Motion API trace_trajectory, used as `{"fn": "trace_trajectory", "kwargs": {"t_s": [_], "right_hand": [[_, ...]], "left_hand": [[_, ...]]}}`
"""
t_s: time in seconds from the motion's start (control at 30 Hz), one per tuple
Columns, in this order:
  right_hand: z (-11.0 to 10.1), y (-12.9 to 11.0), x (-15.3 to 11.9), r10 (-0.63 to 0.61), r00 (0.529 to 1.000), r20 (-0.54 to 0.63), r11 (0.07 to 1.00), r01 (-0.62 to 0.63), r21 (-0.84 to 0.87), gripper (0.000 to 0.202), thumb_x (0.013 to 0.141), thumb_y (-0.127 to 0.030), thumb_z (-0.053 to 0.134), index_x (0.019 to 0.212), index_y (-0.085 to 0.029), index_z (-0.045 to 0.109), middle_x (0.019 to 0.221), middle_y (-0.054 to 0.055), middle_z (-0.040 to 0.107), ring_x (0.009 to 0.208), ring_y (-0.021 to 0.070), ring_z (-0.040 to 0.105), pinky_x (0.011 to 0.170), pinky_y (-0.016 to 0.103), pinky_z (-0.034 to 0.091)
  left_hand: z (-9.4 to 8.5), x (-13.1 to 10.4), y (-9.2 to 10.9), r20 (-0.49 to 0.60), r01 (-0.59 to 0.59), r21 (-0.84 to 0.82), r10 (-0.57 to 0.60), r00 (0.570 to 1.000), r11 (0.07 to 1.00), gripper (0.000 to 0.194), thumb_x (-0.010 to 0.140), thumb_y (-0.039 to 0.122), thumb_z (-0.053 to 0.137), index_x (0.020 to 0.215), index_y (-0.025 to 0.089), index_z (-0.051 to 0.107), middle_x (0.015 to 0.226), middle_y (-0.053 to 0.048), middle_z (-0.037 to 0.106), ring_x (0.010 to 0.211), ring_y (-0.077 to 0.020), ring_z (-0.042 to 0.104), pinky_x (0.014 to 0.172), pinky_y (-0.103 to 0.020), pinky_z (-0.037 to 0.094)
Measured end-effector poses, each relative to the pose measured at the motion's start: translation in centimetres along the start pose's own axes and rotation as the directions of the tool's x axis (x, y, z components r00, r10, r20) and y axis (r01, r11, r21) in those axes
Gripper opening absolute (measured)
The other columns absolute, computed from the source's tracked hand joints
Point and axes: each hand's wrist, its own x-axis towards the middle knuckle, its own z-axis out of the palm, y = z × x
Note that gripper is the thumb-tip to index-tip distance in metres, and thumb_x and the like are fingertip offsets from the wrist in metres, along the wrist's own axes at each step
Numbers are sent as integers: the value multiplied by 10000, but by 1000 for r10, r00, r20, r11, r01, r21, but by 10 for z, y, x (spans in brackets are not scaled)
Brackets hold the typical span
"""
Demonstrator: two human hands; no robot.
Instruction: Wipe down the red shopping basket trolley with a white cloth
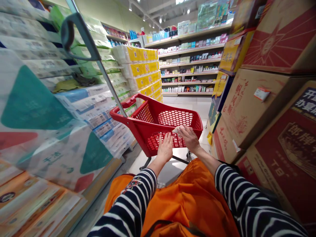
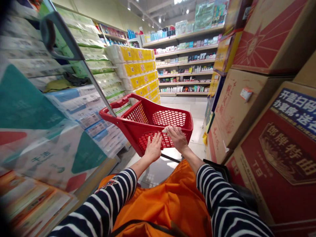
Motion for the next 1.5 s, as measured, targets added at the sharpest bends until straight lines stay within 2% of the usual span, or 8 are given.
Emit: {"fn": "trace_trajectory", "kwargs": {"t_s": [0.3,0.43,0.57,0.63,0.9,1.1,1.2,1.5], "right_hand": [[36,-32,-46,-214,937,276,976,195,96,444,841,-36,391,1257,-128,515,1251,118,519,1231,231,416,1018,455,352],[27,-38,-13,-247,960,135,966,232,118,416,875,-63,358,1247,-133,530,1313,89,470,1307,238,307,1060,449,303],[21,-37,35,-157,985,74,985,151,86,430,909,-100,327,1315,-143,463,1369,72,408,1340,239,237,1087,443,256],[26,-40,39,-162,980,114,984,152,92,438,901,-90,334,1316,-150,463,1367,76,410,1325,242,272,1073,442,277],[47,-63,-5,-281,923,264,959,258,120,425,843,-38,378,1222,-124,552,1247,88,529,1183,250,456,974,431,399],[32,-58,59,-214,973,86,974,206,94,448,890,-77,316,1304,-131,476,1371,74,405,1327,246,259,1074,439,274],[36,-59,74,-197,978,63,978,191,86,452,894,-71,300,1310,-126,468,1371,67,407,1318,253,275,1071,448,275],[64,-92,7,-304,856,417,951,250,179,372,875,-97,370,1168,-122,597,1189,125,562,1167,265,473,969,439,406]], "left_hand": [[11,-17,-14,60,27,14,-28,998,1000,596,826,179,326,1406,58,256,1488,-107,114,1370,-243,78,1086,-541,75],[8,-17,-27,44,86,27,-88,995,996,631,799,165,346,1410,49,240,1490,-109,106,1371,-242,71,1085,-543,76],[-1,-12,-39,16,169,22,-169,985,985,673,780,182,373,1420,52,211,1495,-99,81,1372,-243,51,1087,-541,72],[-4,-13,-42,14,183,25,-183,983,983,660,791,184,360,1421,54,212,1496,-98,70,1373,-241,49,1086,-539,78],[6,-26,-51,52,177,63,-181,982,982,642,791,171,358,1413,58,242,1493,-107,98,1370,-252,65,1086,-532,87],[-5,-20,-72,24,270,47,-272,962,962,671,776,178,367,1419,56,217,1497,-96,72,1372,-242,46,1084,-539,77],[-11,-19,-76,27,289,61,-291,956,955,663,787,188,360,1420,56,214,1496,-88,69,1373,-228,47,1084,-535,78],[7,-40,-81,100,237,52,-241,965,970,648,796,171,361,1416,47,221,1489,-109,110,1370,-244,76,1087,-527,84]]}}
